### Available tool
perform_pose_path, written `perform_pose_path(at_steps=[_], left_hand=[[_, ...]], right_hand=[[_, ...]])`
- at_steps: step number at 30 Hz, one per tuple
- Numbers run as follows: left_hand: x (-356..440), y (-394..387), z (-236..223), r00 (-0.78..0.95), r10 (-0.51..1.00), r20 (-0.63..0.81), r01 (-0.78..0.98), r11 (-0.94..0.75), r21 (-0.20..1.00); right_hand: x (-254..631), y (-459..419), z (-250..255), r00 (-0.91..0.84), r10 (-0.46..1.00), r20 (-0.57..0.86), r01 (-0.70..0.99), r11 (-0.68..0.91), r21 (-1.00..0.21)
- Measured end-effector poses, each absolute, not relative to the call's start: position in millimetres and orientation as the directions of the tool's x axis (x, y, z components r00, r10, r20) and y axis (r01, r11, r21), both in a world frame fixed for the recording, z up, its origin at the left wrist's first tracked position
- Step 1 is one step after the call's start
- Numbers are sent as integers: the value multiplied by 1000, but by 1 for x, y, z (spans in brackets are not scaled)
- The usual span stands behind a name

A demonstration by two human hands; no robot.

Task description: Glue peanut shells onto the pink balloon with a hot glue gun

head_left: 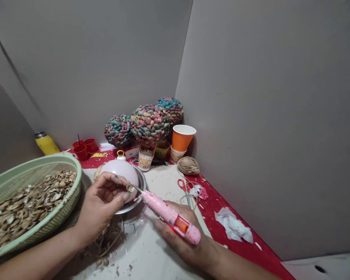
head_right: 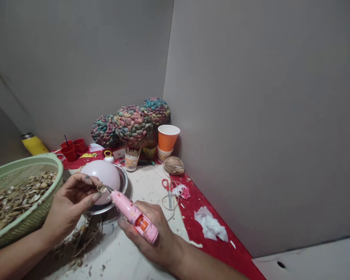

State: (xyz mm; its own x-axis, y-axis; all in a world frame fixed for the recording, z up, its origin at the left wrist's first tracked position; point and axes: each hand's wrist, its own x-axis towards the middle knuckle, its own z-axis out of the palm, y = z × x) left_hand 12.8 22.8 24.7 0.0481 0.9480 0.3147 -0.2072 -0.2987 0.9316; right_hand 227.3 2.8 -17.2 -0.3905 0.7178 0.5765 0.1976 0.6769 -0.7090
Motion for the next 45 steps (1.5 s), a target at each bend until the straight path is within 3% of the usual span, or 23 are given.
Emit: perform_pose_path(at_steps=[18, 27, 34, 45], left_hand=[[10, 26, 24, 17, 939, 344, -158, -337, 928], [16, 24, 26, 50, 949, 311, -192, -296, 936], [16, 24, 21, 78, 946, 316, -108, -307, 945], [16, 23, 22, 50, 951, 305, -115, -298, 948]], right_hand=[[227, 1, -15, -420, 738, 528, 210, 645, -734], [226, 2, -5, -401, 665, 630, 221, 738, -637], [225, 1, -7, -395, 687, 610, 225, 716, -660], [225, 1, -13, -411, 683, 604, 228, 718, -657]])
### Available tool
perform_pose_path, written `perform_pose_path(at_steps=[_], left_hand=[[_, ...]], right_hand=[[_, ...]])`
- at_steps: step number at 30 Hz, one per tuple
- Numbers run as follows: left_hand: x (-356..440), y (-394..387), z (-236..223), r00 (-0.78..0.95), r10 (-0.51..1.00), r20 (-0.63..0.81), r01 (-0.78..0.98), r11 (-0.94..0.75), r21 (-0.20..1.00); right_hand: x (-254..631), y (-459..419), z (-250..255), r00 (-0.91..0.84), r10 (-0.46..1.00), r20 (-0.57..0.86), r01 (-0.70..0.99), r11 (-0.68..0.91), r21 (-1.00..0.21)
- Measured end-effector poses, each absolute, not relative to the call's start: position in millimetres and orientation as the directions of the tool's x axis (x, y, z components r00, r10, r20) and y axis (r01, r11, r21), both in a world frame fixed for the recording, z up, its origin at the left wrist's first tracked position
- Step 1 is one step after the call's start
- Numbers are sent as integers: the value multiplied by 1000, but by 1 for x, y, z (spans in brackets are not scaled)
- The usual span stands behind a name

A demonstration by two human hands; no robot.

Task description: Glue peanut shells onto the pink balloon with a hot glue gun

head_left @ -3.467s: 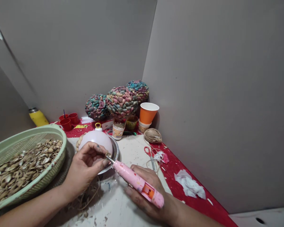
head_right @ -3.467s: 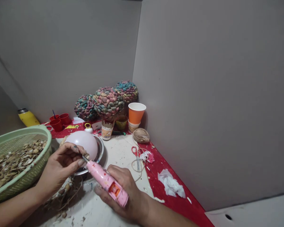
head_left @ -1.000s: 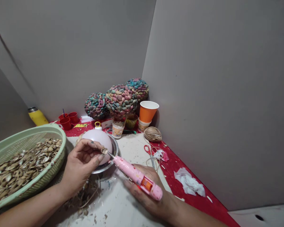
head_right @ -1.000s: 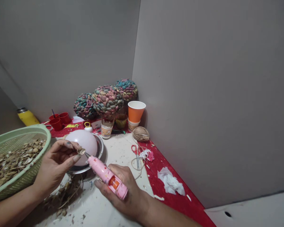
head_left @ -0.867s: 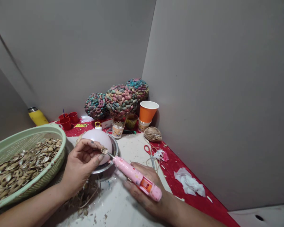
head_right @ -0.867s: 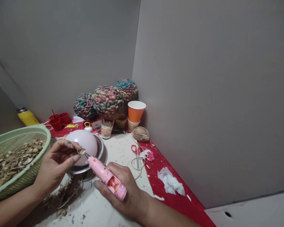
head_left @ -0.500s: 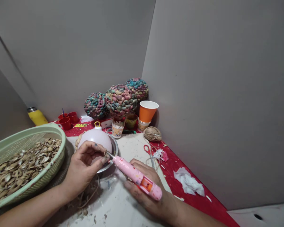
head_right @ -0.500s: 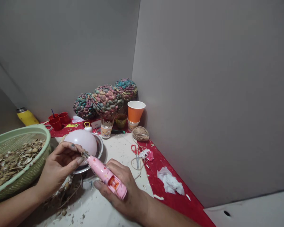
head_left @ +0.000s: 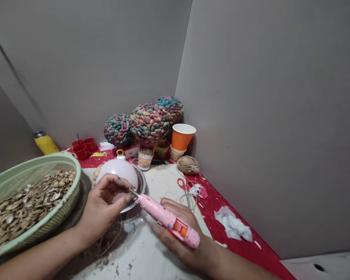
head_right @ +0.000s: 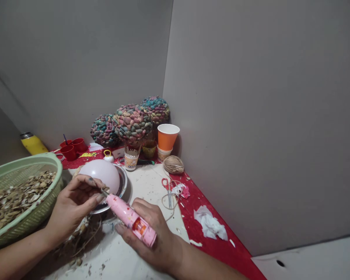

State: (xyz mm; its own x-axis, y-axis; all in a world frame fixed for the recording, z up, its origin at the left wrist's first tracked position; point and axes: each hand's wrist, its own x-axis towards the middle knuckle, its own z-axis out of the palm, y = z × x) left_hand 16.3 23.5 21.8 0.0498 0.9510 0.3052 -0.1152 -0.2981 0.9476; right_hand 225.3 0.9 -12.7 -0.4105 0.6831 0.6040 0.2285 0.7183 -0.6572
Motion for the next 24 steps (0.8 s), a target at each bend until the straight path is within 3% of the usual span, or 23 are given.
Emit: perform_pose_path(at_steps=[24], left_hand=[[14, 25, 24, -27, 937, 348, -111, -349, 931]], right_hand=[[225, 2, -11, -410, 669, 620, 240, 735, -635]])
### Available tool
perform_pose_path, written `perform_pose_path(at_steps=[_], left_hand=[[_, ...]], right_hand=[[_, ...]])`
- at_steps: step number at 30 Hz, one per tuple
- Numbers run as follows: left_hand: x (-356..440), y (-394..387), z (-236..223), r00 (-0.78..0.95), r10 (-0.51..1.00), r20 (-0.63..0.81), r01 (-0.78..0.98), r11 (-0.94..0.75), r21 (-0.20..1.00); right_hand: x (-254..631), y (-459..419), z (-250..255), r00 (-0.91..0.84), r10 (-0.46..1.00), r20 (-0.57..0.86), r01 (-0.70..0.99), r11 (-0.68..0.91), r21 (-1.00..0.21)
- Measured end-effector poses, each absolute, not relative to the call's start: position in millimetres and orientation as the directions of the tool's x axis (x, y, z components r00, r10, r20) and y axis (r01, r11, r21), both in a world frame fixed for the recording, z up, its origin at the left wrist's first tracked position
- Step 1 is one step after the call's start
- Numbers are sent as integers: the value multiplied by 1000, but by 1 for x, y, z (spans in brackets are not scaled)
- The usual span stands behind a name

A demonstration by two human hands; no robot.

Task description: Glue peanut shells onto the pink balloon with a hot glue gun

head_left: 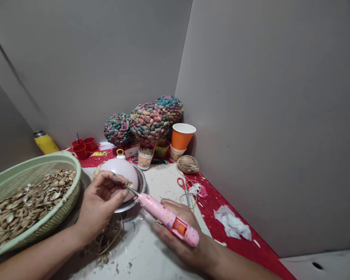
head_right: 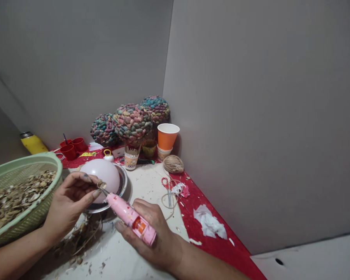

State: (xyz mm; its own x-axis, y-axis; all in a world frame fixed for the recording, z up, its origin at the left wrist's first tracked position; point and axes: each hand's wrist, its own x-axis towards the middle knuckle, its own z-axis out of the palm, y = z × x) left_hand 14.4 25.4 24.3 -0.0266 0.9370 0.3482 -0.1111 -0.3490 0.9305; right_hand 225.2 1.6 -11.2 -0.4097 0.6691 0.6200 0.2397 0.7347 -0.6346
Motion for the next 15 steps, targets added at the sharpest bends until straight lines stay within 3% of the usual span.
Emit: perform_pose_path(at_steps=[15], left_hand=[[10, 29, 21, -20, 943, 333, -146, -332, 932]], right_hand=[[226, 1, -11, -420, 653, 630, 251, 751, -611]])
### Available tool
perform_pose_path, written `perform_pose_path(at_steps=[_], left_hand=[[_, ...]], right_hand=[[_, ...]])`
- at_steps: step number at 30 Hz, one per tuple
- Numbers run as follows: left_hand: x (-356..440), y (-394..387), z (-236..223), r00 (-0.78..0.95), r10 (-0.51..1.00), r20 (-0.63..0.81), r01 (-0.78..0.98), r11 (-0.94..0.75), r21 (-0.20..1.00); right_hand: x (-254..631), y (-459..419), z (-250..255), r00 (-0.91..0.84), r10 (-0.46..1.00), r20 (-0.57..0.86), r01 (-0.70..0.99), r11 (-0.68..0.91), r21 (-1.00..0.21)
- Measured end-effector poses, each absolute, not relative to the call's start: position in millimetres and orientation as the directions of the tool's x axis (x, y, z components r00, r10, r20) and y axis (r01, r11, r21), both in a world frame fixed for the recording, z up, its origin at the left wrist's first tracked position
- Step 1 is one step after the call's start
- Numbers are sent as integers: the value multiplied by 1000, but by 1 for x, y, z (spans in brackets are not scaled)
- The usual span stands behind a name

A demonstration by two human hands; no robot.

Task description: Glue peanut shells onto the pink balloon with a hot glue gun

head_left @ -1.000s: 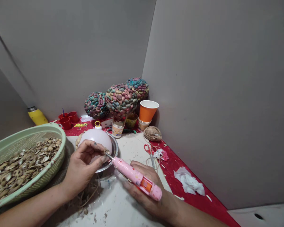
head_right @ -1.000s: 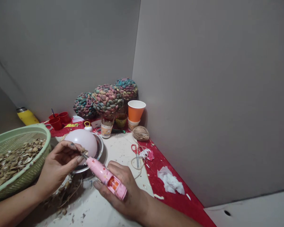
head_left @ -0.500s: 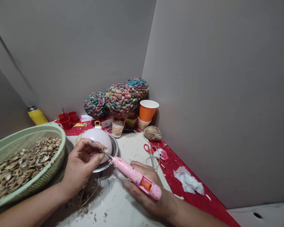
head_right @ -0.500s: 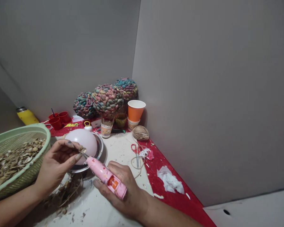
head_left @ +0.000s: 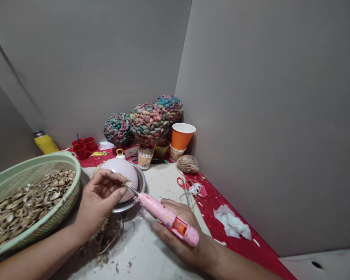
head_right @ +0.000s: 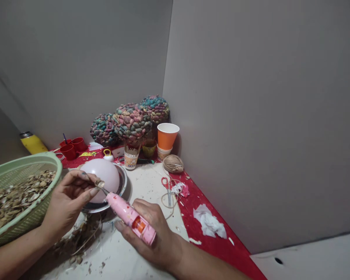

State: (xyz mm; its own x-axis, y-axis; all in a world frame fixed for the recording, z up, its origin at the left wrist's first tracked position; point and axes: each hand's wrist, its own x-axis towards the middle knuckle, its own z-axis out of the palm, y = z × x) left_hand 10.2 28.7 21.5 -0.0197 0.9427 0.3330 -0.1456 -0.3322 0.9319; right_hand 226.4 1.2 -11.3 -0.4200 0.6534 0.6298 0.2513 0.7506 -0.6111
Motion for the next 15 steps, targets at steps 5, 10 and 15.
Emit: perform_pose_path(at_steps=[5, 10, 15], left_hand=[[10, 31, 21, -8, 945, 326, -177, -322, 930], [9, 31, 19, 6, 946, 326, -198, -318, 927], [9, 31, 20, 16, 945, 327, -204, -317, 926]], right_hand=[[226, 1, -11, -418, 668, 616, 251, 736, -628], [226, 1, -13, -410, 701, 584, 235, 700, -675], [227, 1, -13, -400, 731, 553, 241, 665, -706]])
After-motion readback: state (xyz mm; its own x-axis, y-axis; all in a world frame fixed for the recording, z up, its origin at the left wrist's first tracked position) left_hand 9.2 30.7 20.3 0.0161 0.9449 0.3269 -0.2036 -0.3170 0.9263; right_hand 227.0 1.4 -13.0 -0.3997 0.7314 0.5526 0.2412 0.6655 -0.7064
